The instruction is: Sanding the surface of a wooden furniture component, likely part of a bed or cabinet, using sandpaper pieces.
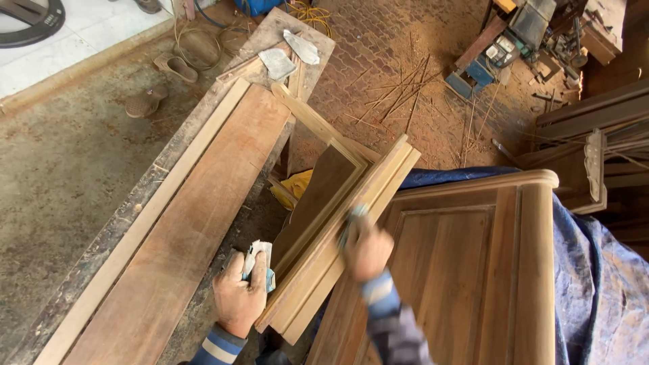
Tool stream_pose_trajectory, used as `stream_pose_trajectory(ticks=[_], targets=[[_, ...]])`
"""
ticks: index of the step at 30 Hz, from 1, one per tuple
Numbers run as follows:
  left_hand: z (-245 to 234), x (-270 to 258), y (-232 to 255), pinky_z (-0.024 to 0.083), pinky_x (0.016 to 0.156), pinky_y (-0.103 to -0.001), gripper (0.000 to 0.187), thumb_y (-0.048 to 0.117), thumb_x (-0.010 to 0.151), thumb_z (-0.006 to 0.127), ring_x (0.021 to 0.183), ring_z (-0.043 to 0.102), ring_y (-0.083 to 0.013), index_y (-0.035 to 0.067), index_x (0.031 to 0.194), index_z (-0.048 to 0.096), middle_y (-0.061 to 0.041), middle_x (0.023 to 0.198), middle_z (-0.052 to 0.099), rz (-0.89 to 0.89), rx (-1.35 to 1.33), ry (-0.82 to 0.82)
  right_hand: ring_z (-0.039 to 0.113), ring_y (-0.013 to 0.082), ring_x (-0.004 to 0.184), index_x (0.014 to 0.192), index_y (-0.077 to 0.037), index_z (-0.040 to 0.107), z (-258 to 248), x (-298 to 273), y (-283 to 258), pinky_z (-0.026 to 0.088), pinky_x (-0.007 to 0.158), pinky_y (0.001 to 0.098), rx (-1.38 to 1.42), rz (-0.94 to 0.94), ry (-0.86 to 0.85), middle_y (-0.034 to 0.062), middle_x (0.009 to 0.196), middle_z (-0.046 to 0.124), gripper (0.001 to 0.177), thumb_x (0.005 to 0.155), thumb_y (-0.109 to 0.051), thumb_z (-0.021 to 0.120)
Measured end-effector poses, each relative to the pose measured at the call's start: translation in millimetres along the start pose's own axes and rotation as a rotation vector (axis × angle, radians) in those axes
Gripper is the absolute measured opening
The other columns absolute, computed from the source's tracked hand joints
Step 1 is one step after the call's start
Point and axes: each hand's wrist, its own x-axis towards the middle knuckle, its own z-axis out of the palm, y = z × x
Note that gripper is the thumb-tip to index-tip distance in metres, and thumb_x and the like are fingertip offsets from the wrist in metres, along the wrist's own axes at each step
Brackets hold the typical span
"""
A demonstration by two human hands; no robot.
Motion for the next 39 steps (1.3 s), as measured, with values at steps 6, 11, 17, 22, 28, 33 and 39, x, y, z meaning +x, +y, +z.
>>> stream_pose_trajectory(ticks=[6, 11, 17, 22, 28, 33, 39], targets=[[1.6, -4.1, -7.5, 0.043, 0.048, -0.038, 0.035, 0.019, 0.092, 0.074, 0.049, 0.057, -0.0234, 0.006, 0.068, 0.052, -0.010, 0.058, 0.058, 0.098, -0.010, 0.024, 0.070, 0.0185, 0.048, 0.109, -0.005, 0.078, -45.7, -48.0, -33.1, 0.055, 0.044, 0.0311, 0.304, -0.093, -0.051, 0.0130, 0.072, 0.076, 0.023, 0.089, -0.017, 0.075], [2.7, -3.8, -4.4, 0.043, 0.045, -0.038, 0.033, 0.019, 0.091, 0.074, 0.045, 0.058, -0.0229, 0.006, 0.068, 0.054, -0.010, 0.057, 0.060, 0.002, -0.030, 0.009, 0.067, 0.0268, 0.052, 0.101, -0.007, 0.079, -9.2, 33.2, 38.6, 0.053, 0.048, 0.0385, -0.017, -0.083, 0.019, 0.0143, 0.079, 0.076, 0.015, 0.093, -0.019, 0.074], [-0.2, -2.4, -1.0, 0.043, 0.045, -0.038, 0.034, 0.019, 0.091, 0.074, 0.045, 0.057, -0.0242, 0.005, 0.067, 0.054, -0.011, 0.056, 0.057, -0.032, -0.048, -0.015, 0.074, 0.0241, 0.065, 0.102, -0.006, 0.074, -42.7, -55.8, -23.7, 0.060, 0.058, 0.0345, 0.364, -0.151, 0.100, 0.0130, 0.080, 0.072, 0.013, 0.094, -0.014, 0.067], [-0.8, -2.1, 5.7, 0.042, 0.044, -0.036, 0.030, 0.017, 0.092, 0.072, 0.045, 0.057, -0.0213, 0.005, 0.071, 0.054, -0.010, 0.057, 0.059, 0.014, -0.078, -0.004, 0.068, 0.0244, 0.058, 0.096, -0.006, 0.071, -15.7, 4.7, 35.2, 0.054, 0.053, 0.0347, 0.278, -0.195, 0.051, 0.0119, 0.075, 0.070, 0.011, 0.097, -0.017, 0.071], [2.7, -7.7, -10.1, 0.040, 0.043, -0.036, 0.035, 0.018, 0.091, 0.074, 0.042, 0.052, -0.0198, 0.004, 0.068, 0.052, -0.011, 0.055, 0.056, -0.081, -0.023, -0.016, 0.064, 0.0156, 0.049, 0.099, -0.007, 0.073, 12.9, -13.6, 44.6, 0.052, 0.044, 0.0293, 0.248, -0.085, 0.069, 0.0088, 0.070, 0.072, 0.011, 0.097, -0.017, 0.072], [3.2, -8.9, -8.4, 0.038, 0.044, -0.037, 0.036, 0.018, 0.092, 0.074, 0.042, 0.049, -0.0211, 0.004, 0.068, 0.051, -0.012, 0.054, 0.054, -0.085, -0.006, -0.026, 0.070, 0.0104, 0.058, 0.099, -0.008, 0.070, -23.6, -63.2, 0.5, 0.059, 0.049, 0.0257, 0.542, -0.286, 0.020, 0.0089, 0.080, 0.076, 0.007, 0.100, -0.014, 0.069], [1.7, -6.6, 4.2, 0.044, 0.043, -0.034, 0.025, 0.018, 0.091, 0.073, 0.043, 0.060, -0.0172, 0.004, 0.075, 0.059, -0.010, 0.057, 0.062, -0.110, -0.039, 0.000, 0.063, 0.0158, 0.049, 0.096, -0.007, 0.072, 5.9, 34.3, 64.5, 0.050, 0.045, 0.0305, 0.235, -0.094, 0.018, 0.0099, 0.066, 0.069, 0.009, 0.097, -0.015, 0.071]])
